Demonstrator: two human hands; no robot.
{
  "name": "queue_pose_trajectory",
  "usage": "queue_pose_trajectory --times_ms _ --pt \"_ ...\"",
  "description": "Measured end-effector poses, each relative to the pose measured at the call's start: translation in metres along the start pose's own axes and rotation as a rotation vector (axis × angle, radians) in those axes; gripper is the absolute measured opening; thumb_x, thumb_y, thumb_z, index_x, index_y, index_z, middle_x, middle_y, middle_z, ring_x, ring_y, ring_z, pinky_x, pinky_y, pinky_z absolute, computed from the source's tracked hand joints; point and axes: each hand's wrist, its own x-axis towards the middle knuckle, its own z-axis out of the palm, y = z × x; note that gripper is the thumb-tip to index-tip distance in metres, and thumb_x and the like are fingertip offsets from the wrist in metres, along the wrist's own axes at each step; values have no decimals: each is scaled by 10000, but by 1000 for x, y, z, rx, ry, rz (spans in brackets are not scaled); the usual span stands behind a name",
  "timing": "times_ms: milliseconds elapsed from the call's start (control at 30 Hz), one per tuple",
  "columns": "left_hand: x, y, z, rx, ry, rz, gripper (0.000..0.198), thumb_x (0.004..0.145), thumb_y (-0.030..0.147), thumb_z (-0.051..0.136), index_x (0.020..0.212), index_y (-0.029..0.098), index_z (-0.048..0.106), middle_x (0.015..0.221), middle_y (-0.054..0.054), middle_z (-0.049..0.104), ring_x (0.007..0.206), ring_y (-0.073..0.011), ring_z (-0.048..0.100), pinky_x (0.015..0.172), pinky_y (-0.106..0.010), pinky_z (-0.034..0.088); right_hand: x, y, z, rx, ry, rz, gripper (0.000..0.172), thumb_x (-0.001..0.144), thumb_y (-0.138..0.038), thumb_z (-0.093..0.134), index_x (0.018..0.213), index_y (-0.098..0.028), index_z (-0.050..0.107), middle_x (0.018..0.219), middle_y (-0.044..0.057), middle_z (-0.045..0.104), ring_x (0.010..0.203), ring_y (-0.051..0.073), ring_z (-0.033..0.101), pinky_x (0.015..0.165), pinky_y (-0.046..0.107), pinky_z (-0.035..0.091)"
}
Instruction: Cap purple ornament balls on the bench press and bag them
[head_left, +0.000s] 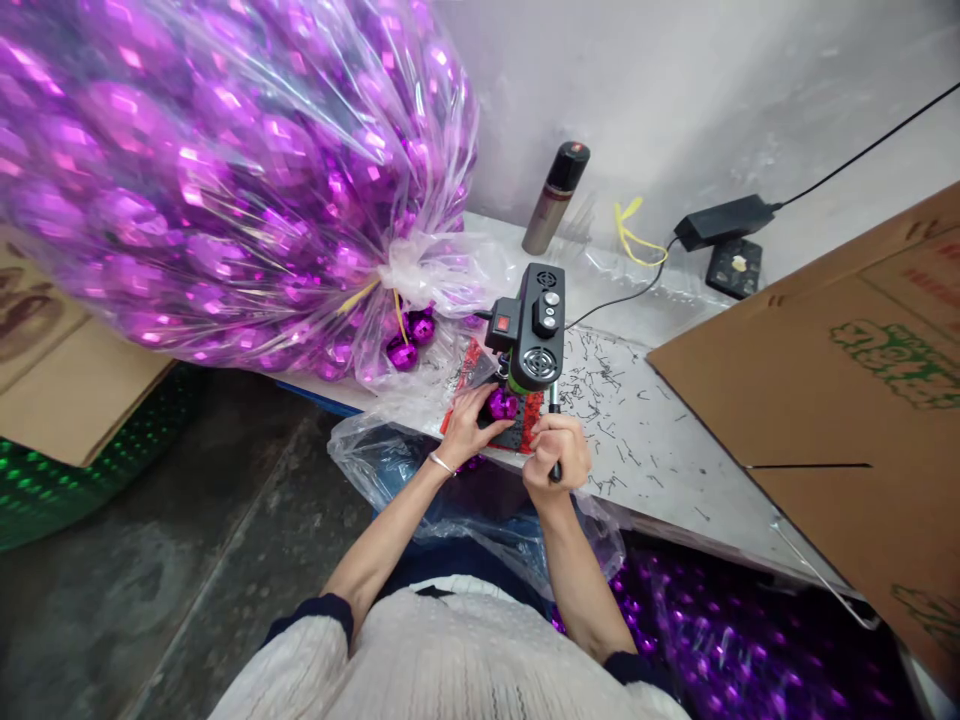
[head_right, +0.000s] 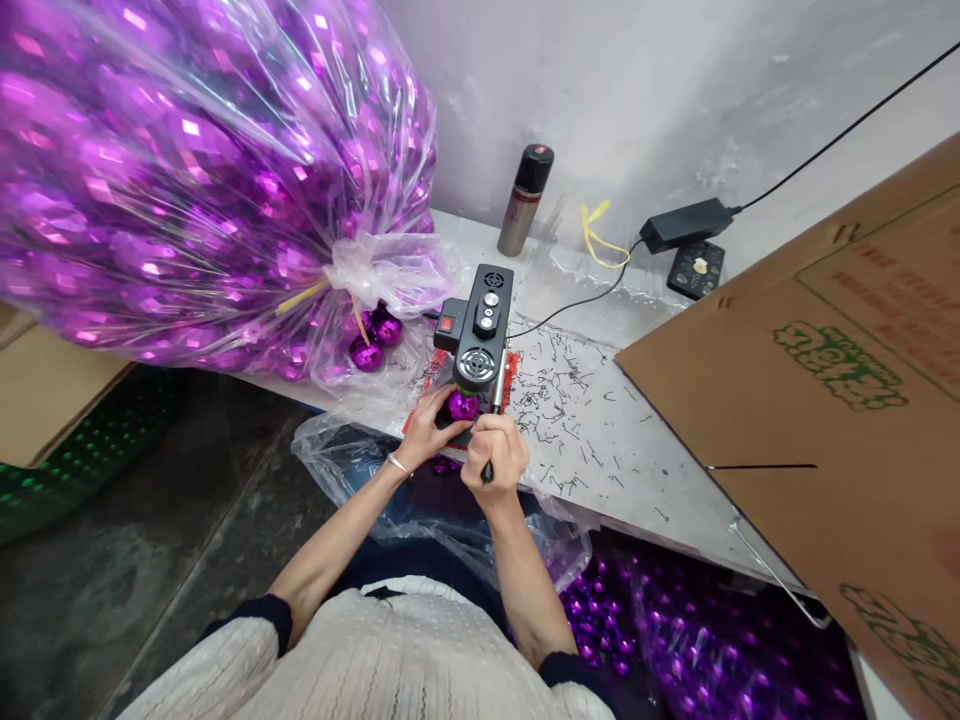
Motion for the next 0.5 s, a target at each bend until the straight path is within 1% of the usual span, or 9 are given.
queue_pose_trajectory --times_ms 100,133,200,267,300,367,400,433,500 --pt "-25 9 -8 38 -39 58 589 925 437 676 1433 202 490 1377 -176 648 1319 -285 610 1132 -521 466 13 -8 -8 -22 -51 -8 226 939 -101 479 755 -228 516 708 2 603 651 139 580 604 288 456" --pt "-36 13 -12 55 -48 92 609 924 445 673 1446 204 474 1389 -182 637 1336 -291 597 1143 -536 453 14 -8 -10 -24 -65 -16 227 936 -96 480 756 -229 521 707 2 608 653 140 585 605 287 459" --pt "-54 18 -22 81 -52 175 747 880 559 688 1477 185 439 1398 -209 622 1343 -319 588 1133 -559 456 11 -7 -11 -22 -86 -21 223 936 -96 477 762 -225 530 723 8 620 658 140 597 611 285 470" --pt "-60 19 -35 108 -24 238 898 844 666 668 1519 144 389 1409 -236 604 1341 -343 583 1099 -548 484 5 -4 -10 -14 -83 -15 213 934 -106 479 764 -220 538 745 15 630 669 144 609 621 286 485" --pt "-55 17 -42 135 9 243 881 872 652 640 1532 131 376 1410 -238 603 1338 -342 585 1088 -534 493 1 -2 -8 -10 -72 -11 211 933 -111 481 762 -219 540 750 16 630 672 145 612 623 287 491" --pt "-31 7 -57 226 96 186 652 978 479 554 1515 135 420 1392 -210 626 1325 -315 593 1090 -503 485 -3 0 -6 -1 -46 -4 213 931 -114 484 753 -218 539 750 14 625 669 144 610 621 285 493" --pt "-13 -1 -65 289 138 122 518 1008 364 506 1478 149 477 1371 -189 646 1315 -301 598 1106 -498 465 -4 0 -5 3 -38 -1 216 930 -112 485 749 -217 536 746 11 621 665 142 607 617 282 491" --pt "8 -11 -72 351 164 48 431 1015 298 468 1413 151 548 1351 -183 659 1295 -298 608 1116 -498 450 -5 0 -4 5 -32 1 219 929 -108 484 745 -216 533 743 10 616 661 140 603 613 279 488" --pt "50 -30 -83 473 167 -131 385 1001 242 440 1323 114 611 1366 -225 637 1258 -329 618 1083 -505 461 -3 -1 -4 5 -31 0 223 925 -97 483 742 -215 529 740 8 612 661 138 600 610 277 485"
